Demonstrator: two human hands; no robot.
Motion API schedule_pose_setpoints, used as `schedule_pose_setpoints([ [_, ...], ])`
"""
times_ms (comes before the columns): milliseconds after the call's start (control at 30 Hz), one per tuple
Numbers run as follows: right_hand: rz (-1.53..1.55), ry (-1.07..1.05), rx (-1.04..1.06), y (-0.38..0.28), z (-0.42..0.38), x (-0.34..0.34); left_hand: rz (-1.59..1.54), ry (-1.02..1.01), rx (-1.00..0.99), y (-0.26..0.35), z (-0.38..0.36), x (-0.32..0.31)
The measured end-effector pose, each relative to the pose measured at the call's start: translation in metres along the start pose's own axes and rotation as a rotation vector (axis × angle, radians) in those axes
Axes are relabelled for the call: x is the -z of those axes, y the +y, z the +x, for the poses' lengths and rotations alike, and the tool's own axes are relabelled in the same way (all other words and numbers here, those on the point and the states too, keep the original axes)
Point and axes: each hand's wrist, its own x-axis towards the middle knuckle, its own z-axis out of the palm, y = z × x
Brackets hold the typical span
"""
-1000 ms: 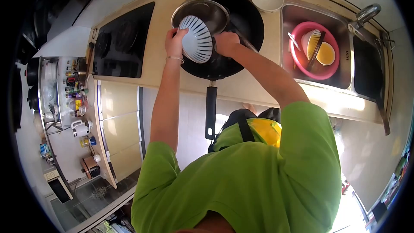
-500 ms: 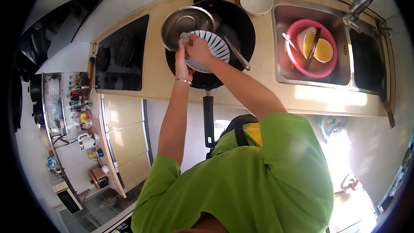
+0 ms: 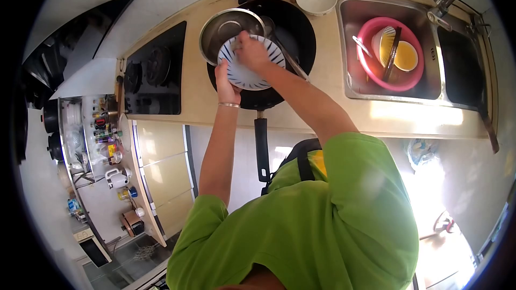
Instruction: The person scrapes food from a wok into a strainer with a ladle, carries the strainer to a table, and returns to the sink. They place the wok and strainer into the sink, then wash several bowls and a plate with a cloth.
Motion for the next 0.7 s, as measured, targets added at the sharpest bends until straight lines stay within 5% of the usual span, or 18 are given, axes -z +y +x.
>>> schedule_pose_setpoints([
  [133, 0.260, -0.135, -0.114, -0.031, -0.027, 0.001, -0.079, -0.041, 0.009, -0.002, 0.009, 0.006],
  [233, 0.295, -0.242, 0.063, -0.026, -0.047, 0.016, -0.139, -0.064, -0.038, -0.010, 0.021, 0.016],
  [333, -0.078, -0.487, 0.105, -0.015, -0.051, 0.032, -0.111, 0.047, -0.173, -0.006, 0.016, 0.004],
  [400, -0.461, -0.348, 0.007, -0.012, -0.046, 0.038, -0.055, 0.063, -0.213, -0.004, 0.013, 0.001],
  [500, -0.497, -0.109, -0.030, 0.005, -0.020, 0.022, 0.041, 0.093, -0.236, -0.006, 0.008, 0.004],
  [700, -0.111, 0.050, -0.039, -0.017, -0.005, -0.002, -0.067, 0.028, 0.026, 0.006, -0.016, -0.006],
])
